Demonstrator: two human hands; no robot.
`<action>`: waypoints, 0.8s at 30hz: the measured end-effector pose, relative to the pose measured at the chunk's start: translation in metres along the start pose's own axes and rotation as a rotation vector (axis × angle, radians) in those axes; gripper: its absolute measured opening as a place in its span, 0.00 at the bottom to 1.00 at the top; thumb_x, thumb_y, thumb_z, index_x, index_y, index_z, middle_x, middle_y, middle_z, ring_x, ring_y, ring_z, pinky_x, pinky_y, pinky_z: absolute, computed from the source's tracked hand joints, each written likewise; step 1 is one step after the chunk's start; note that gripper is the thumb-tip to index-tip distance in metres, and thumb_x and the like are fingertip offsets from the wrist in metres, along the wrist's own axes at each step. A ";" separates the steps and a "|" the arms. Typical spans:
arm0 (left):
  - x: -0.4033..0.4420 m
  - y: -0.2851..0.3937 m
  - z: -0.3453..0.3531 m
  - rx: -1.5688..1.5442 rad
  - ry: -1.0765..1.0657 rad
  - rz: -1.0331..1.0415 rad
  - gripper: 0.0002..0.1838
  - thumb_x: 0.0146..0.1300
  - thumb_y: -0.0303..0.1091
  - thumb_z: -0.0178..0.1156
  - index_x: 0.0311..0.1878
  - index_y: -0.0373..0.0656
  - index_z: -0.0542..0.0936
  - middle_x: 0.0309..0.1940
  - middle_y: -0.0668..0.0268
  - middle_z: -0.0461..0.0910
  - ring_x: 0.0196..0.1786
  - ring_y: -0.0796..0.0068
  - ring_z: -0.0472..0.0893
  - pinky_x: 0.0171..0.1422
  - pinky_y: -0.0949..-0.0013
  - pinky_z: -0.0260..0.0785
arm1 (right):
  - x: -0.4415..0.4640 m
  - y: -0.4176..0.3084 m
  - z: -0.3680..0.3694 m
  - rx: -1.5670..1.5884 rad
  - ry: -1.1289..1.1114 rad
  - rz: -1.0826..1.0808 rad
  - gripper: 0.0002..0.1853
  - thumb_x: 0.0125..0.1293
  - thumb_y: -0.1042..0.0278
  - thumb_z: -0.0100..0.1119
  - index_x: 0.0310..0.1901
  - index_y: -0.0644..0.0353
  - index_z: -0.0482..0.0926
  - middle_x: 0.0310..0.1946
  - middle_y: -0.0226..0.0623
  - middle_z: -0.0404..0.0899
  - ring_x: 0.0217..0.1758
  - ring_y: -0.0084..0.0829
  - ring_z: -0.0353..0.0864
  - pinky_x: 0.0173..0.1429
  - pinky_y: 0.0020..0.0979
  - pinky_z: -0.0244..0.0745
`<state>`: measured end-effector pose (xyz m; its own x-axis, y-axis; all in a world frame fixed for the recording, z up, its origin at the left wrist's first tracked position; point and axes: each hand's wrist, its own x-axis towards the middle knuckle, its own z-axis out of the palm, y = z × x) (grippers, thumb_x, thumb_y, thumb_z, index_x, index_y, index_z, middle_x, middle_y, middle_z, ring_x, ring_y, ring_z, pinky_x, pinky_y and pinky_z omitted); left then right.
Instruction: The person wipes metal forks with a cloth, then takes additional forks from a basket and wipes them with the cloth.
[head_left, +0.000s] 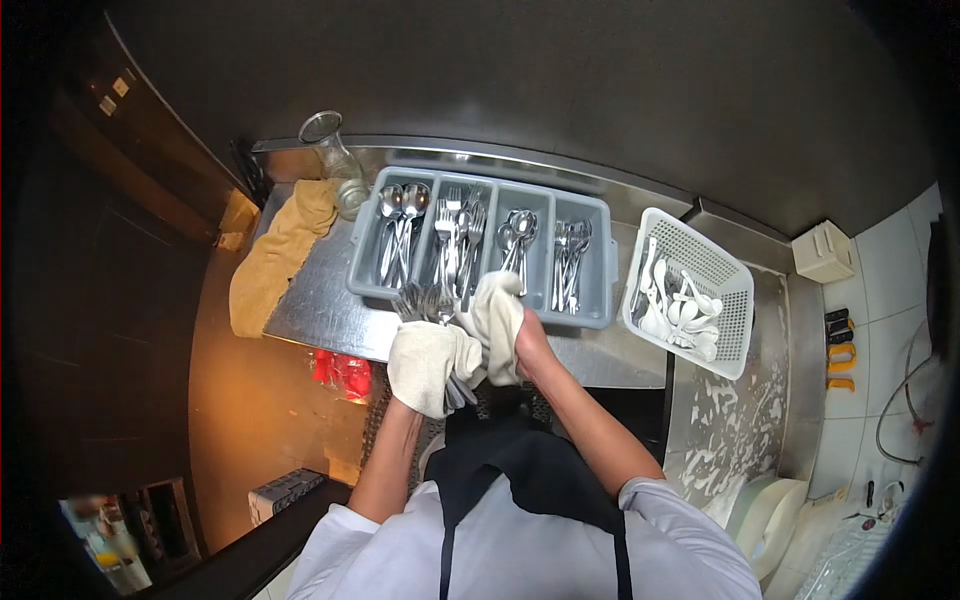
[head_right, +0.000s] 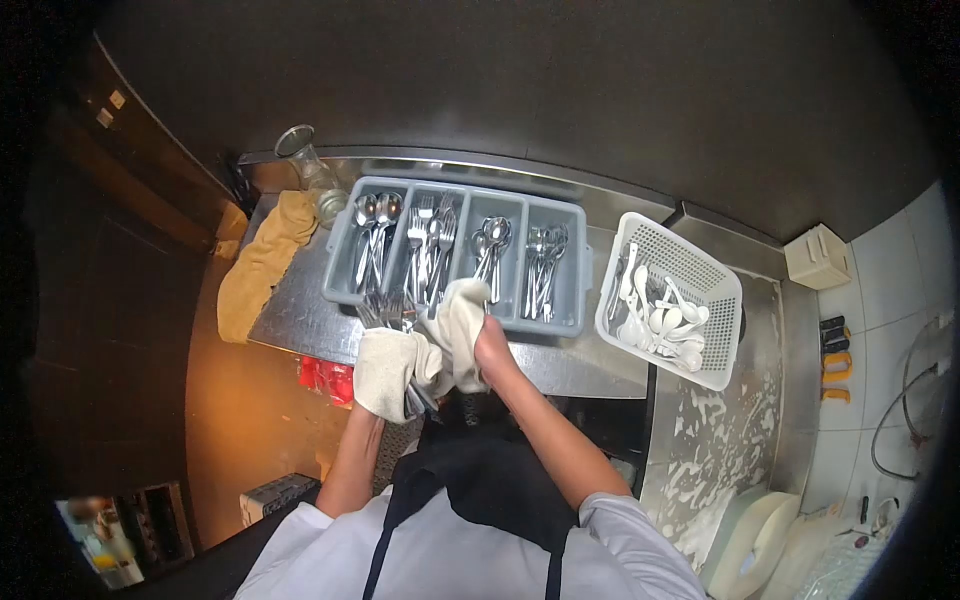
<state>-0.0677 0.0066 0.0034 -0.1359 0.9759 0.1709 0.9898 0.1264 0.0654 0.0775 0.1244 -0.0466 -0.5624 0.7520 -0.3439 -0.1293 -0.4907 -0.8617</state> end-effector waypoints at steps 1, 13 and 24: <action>0.004 0.002 -0.009 -0.023 0.002 0.035 0.07 0.47 0.36 0.60 0.19 0.47 0.81 0.19 0.55 0.79 0.26 0.57 0.82 0.32 0.55 0.73 | -0.006 0.004 0.000 0.002 -0.062 -0.027 0.14 0.70 0.66 0.61 0.52 0.66 0.82 0.43 0.34 0.85 0.43 0.27 0.84 0.51 0.28 0.78; -0.006 0.030 0.023 -1.086 -0.108 -0.257 0.12 0.56 0.41 0.58 0.25 0.45 0.82 0.27 0.58 0.82 0.31 0.59 0.82 0.36 0.58 0.73 | 0.021 -0.056 -0.006 -0.085 0.372 -0.326 0.08 0.68 0.73 0.58 0.44 0.65 0.83 0.37 0.31 0.85 0.36 0.22 0.83 0.41 0.27 0.79; -0.006 0.016 0.017 -0.244 -0.102 -0.051 0.07 0.66 0.29 0.59 0.31 0.41 0.82 0.24 0.66 0.79 0.26 0.72 0.77 0.31 0.67 0.72 | 0.002 -0.007 0.020 0.003 0.023 0.077 0.14 0.71 0.69 0.57 0.53 0.67 0.81 0.46 0.37 0.85 0.45 0.25 0.84 0.48 0.28 0.78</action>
<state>-0.0501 0.0056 -0.0137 -0.1682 0.9838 0.0624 0.9407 0.1412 0.3083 0.0613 0.1204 -0.0339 -0.5517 0.7219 -0.4177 -0.0890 -0.5489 -0.8312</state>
